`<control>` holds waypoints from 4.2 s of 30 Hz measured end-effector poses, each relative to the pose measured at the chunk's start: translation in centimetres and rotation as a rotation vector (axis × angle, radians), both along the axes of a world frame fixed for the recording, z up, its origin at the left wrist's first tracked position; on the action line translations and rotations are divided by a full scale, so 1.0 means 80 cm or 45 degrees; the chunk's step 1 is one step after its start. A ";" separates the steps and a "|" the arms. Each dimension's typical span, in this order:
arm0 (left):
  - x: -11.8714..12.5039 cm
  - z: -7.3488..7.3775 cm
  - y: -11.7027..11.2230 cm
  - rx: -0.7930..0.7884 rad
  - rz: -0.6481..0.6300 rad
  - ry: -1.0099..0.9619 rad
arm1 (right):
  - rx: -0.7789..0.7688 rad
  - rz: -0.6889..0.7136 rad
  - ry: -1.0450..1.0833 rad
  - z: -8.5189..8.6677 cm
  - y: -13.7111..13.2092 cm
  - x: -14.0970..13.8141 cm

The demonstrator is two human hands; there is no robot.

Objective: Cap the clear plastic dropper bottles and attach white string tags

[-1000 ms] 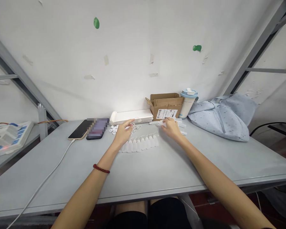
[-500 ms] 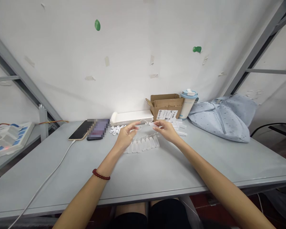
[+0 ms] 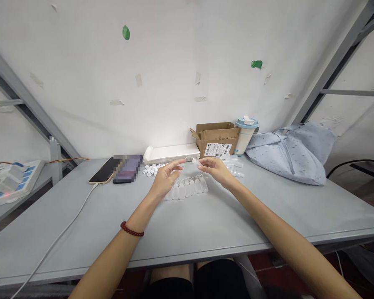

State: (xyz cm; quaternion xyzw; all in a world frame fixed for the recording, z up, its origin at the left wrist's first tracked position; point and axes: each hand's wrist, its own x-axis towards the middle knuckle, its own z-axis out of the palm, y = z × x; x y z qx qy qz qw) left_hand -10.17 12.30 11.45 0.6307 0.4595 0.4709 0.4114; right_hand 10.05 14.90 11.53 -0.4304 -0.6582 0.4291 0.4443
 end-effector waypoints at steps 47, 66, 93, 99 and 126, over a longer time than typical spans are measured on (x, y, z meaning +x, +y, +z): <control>0.008 -0.009 -0.001 0.279 0.126 0.289 | 0.182 0.276 -0.017 -0.006 -0.022 -0.025; 0.012 -0.010 -0.002 0.240 0.129 0.256 | 0.706 -0.031 -0.746 -0.017 -0.032 -0.033; 0.014 -0.018 -0.009 1.071 0.122 0.725 | -0.388 0.366 0.382 0.002 -0.034 -0.034; 0.015 -0.019 -0.010 1.076 0.121 0.734 | -0.294 0.345 0.286 0.003 -0.032 -0.032; 0.010 -0.003 -0.029 1.038 0.016 0.913 | -0.220 0.535 0.135 0.003 -0.034 -0.031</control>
